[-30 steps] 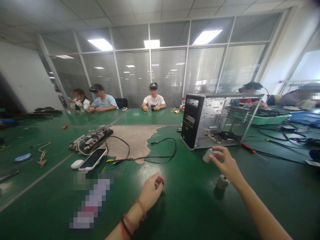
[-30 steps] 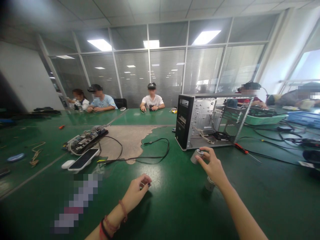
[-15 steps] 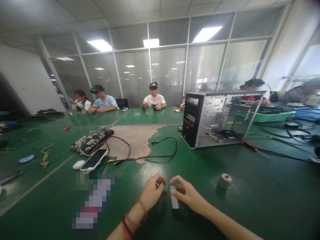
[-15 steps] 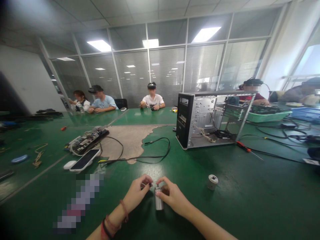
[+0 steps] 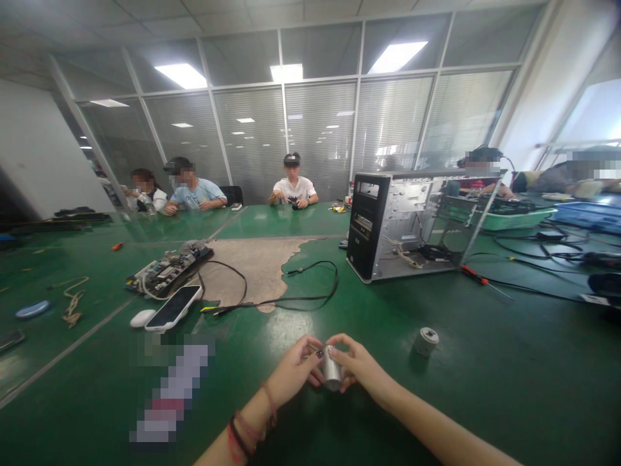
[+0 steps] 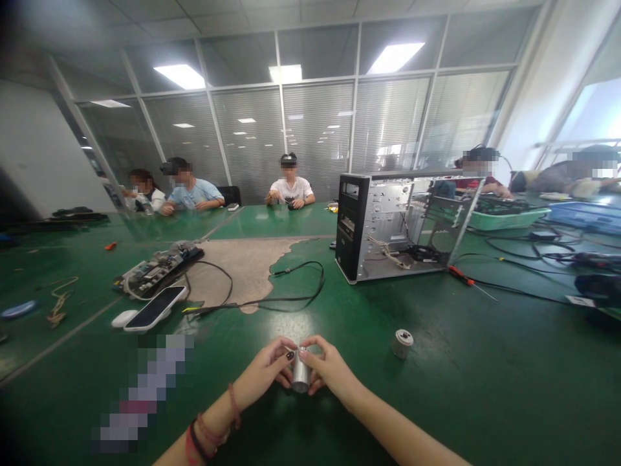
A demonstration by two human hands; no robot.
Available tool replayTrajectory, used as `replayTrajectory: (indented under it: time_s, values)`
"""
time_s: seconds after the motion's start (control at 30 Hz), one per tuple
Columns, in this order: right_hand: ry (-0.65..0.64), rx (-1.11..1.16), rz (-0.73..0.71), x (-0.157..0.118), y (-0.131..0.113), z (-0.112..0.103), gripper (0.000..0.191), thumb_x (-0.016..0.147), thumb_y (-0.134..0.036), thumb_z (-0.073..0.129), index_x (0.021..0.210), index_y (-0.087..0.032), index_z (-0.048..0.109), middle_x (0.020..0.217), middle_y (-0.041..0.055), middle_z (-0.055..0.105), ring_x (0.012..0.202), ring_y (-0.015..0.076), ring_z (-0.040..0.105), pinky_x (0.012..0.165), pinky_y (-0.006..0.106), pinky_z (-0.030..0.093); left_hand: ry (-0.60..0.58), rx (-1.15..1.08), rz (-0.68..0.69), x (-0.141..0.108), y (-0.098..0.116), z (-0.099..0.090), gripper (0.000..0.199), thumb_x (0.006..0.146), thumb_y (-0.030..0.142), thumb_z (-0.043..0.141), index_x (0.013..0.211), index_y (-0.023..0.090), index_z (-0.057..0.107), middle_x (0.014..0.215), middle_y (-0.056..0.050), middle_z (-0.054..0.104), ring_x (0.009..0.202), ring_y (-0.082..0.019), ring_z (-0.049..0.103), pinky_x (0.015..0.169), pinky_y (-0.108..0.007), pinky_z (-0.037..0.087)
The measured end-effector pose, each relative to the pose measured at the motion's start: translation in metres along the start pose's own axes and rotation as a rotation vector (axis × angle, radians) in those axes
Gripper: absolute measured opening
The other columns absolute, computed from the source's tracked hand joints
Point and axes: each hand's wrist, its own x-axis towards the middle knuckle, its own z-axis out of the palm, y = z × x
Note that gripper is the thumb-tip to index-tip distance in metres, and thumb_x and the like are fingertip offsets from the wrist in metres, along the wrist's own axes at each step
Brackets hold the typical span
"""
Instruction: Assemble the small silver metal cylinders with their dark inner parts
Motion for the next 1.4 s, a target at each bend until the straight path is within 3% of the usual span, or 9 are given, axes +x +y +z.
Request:
replayTrajectory:
  time_s: [0.27,0.43,0.73,1.4]
  values:
    - [-0.104,0.239,0.131,-0.0061,-0.0045,-0.0015,0.046,0.075,-0.053,0.059,0.102,-0.018,0.047,0.073,0.0042,0.069,0.057,0.0136,0.066,0.052,0.021,0.048,-0.040,-0.002,0.025,0.0003,-0.0017,-0.0010,0.030,0.081,0.038,0.053,0.099,0.016,0.044,0.076,0.000,0.057,0.057,-0.013,0.065,0.050,-0.021,0.046]
    - [-0.169,0.344,0.164,-0.0065,-0.0060,-0.0042,0.046,0.073,-0.044,0.065,0.107,-0.017,0.048,0.079,0.0048,0.070,0.067,0.0151,0.068,0.060,0.023,0.048,-0.020,-0.026,0.014,0.0025,-0.0022,-0.0036,0.028,0.081,0.037,0.052,0.099,0.017,0.043,0.076,0.000,0.059,0.057,-0.014,0.065,0.051,-0.023,0.047]
    - [-0.185,0.508,0.244,-0.0040,-0.0013,-0.0076,0.030,0.083,-0.037,0.057,0.100,-0.012,0.056,0.081,0.0081,0.072,0.071,0.0122,0.068,0.064,0.020,0.047,-0.012,-0.041,0.013,0.0003,0.0031,-0.0014,0.031,0.082,0.042,0.052,0.098,0.017,0.044,0.070,0.000,0.062,0.057,-0.013,0.064,0.053,-0.023,0.046]
    - [-0.097,0.593,0.352,0.0007,0.0033,-0.0070,0.034,0.085,-0.037,0.054,0.094,-0.005,0.063,0.078,0.0104,0.070,0.064,0.0097,0.067,0.060,0.015,0.050,-0.021,-0.034,0.045,0.0018,0.0001,-0.0013,0.041,0.078,0.051,0.053,0.098,0.017,0.045,0.070,-0.001,0.061,0.055,-0.013,0.063,0.053,-0.023,0.045]
